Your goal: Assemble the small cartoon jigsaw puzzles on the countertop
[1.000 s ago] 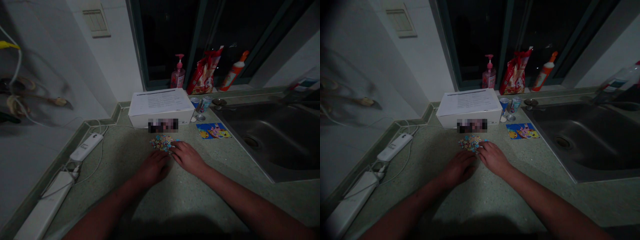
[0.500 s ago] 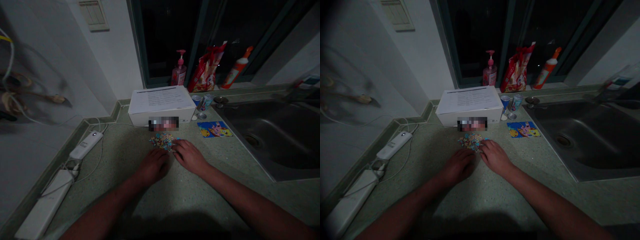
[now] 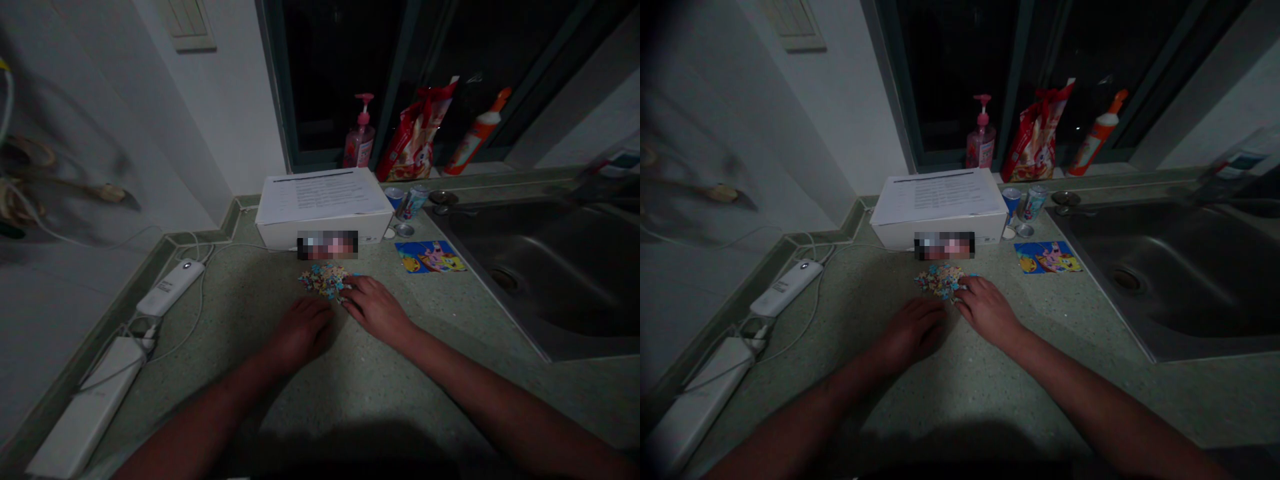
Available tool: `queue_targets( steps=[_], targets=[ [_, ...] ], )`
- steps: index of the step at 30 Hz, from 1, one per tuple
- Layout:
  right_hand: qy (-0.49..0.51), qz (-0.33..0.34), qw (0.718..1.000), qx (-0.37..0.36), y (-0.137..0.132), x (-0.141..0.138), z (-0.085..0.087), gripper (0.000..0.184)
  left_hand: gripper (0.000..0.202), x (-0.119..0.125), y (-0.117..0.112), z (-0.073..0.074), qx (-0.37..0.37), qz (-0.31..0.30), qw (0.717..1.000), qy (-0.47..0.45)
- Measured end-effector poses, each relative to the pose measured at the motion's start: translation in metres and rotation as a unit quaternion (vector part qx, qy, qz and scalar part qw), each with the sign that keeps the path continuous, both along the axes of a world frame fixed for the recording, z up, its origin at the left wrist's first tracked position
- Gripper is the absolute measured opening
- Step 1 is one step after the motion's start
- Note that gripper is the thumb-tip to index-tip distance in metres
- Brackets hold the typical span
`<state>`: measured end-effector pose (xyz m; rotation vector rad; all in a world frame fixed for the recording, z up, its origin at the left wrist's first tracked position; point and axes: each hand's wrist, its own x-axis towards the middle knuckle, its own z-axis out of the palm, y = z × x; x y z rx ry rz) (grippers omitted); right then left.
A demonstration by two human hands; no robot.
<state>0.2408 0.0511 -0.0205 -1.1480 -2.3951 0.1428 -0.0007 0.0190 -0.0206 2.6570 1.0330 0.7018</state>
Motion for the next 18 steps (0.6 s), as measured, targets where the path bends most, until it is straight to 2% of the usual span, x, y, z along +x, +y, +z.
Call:
queue_targets(
  steps=[18],
  targets=[
    [0.037, 0.000, 0.998, -0.051, -0.0004, -0.0015, 0.0037, 0.013, 0.026, -0.0014, -0.0031, -0.0014, -0.008, 0.005, 1.000, -0.020]
  ],
)
